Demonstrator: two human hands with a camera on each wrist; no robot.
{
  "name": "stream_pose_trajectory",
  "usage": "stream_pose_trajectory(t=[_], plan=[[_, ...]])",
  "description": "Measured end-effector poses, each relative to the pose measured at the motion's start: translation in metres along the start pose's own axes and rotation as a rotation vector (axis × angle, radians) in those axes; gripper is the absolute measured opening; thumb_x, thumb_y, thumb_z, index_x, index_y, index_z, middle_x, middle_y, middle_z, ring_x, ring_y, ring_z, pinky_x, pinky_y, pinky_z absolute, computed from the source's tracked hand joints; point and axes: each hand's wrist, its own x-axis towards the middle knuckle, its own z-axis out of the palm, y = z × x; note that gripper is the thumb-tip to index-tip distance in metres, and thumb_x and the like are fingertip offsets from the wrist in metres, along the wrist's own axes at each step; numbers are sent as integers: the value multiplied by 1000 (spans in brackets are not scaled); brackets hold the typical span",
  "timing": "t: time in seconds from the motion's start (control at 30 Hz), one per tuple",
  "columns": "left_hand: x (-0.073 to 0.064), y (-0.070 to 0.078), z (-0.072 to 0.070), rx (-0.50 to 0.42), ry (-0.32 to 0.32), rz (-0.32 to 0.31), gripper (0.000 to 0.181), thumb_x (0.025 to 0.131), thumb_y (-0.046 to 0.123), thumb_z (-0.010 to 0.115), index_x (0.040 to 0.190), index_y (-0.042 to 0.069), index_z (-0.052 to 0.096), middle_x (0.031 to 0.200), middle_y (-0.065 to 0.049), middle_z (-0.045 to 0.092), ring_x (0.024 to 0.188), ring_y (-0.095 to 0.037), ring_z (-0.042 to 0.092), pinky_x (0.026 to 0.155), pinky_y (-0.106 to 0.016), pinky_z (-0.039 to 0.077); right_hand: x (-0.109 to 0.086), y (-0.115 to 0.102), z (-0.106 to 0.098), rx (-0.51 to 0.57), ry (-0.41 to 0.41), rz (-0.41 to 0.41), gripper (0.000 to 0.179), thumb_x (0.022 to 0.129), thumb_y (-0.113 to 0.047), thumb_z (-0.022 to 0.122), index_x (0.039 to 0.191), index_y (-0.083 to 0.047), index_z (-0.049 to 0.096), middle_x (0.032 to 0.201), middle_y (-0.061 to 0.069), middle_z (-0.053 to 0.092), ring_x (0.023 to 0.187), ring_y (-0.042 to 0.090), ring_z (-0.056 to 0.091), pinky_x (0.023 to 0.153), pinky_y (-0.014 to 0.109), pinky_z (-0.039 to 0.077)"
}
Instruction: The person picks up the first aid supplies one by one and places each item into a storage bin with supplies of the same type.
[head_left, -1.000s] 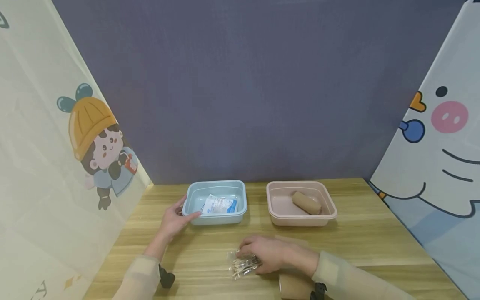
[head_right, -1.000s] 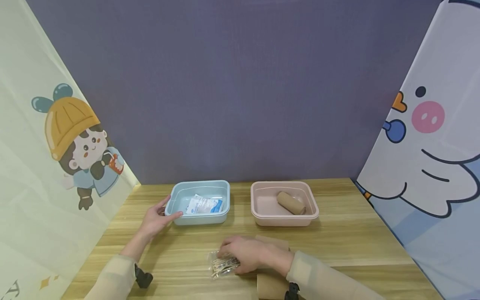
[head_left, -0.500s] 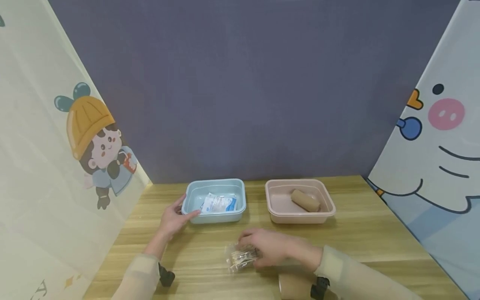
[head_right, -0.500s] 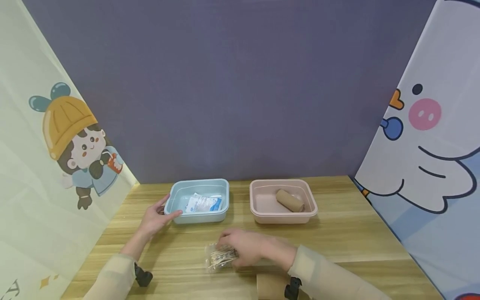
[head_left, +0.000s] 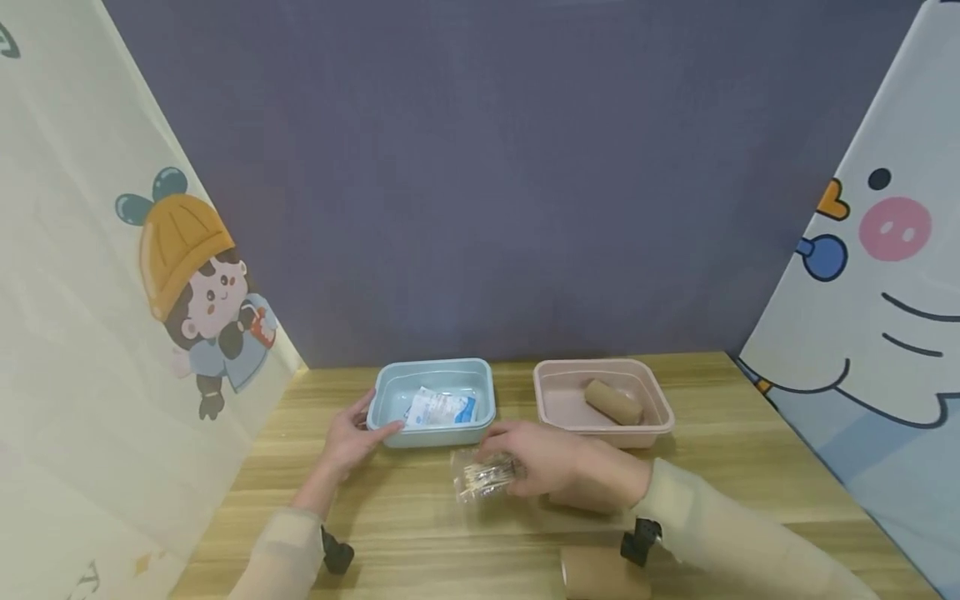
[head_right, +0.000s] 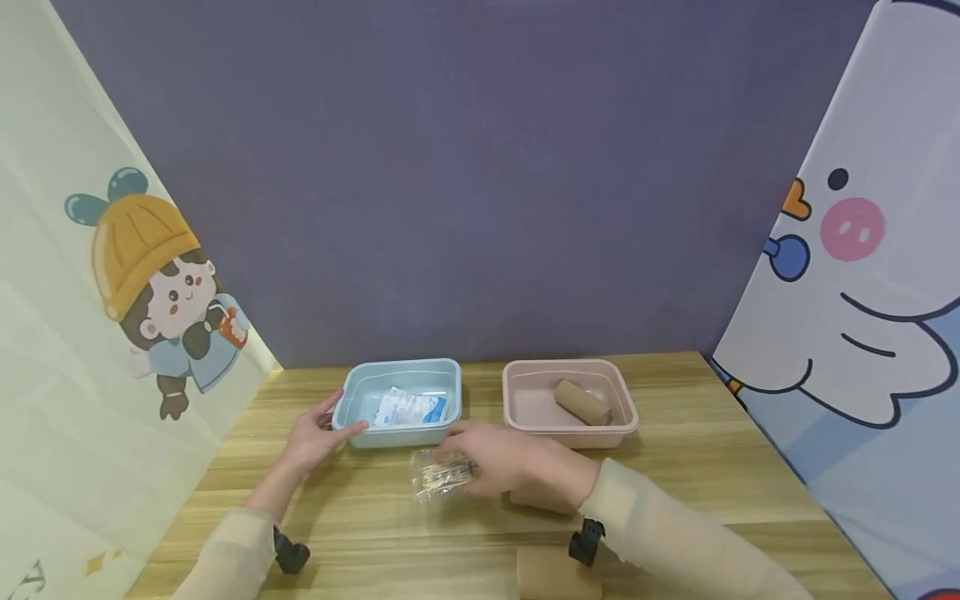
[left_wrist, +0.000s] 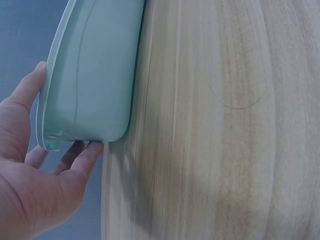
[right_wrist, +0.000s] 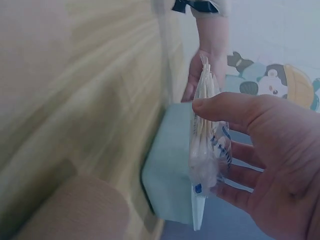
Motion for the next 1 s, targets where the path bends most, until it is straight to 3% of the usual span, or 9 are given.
stream_pose_trajectory(t=[0.43,1.0], plan=[[-3,1,0,-5,10,-11,99,84,23,92,166,10,36,156,-35,50,141,-48,56,106,-43,60,33,15,-31,-61,75,-34,50,86,-12,82,134,-10,70,133,4,67,121,19,68,106,31,59],[-4,4,1,-24,11,7,97,85,18,92,165,7,38,155,-36,51,139,-50,56,104,-42,62,60,28,-41,-82,58,31,53,87,-17,83,137,-9,68,135,9,68,122,26,67,107,38,59]])
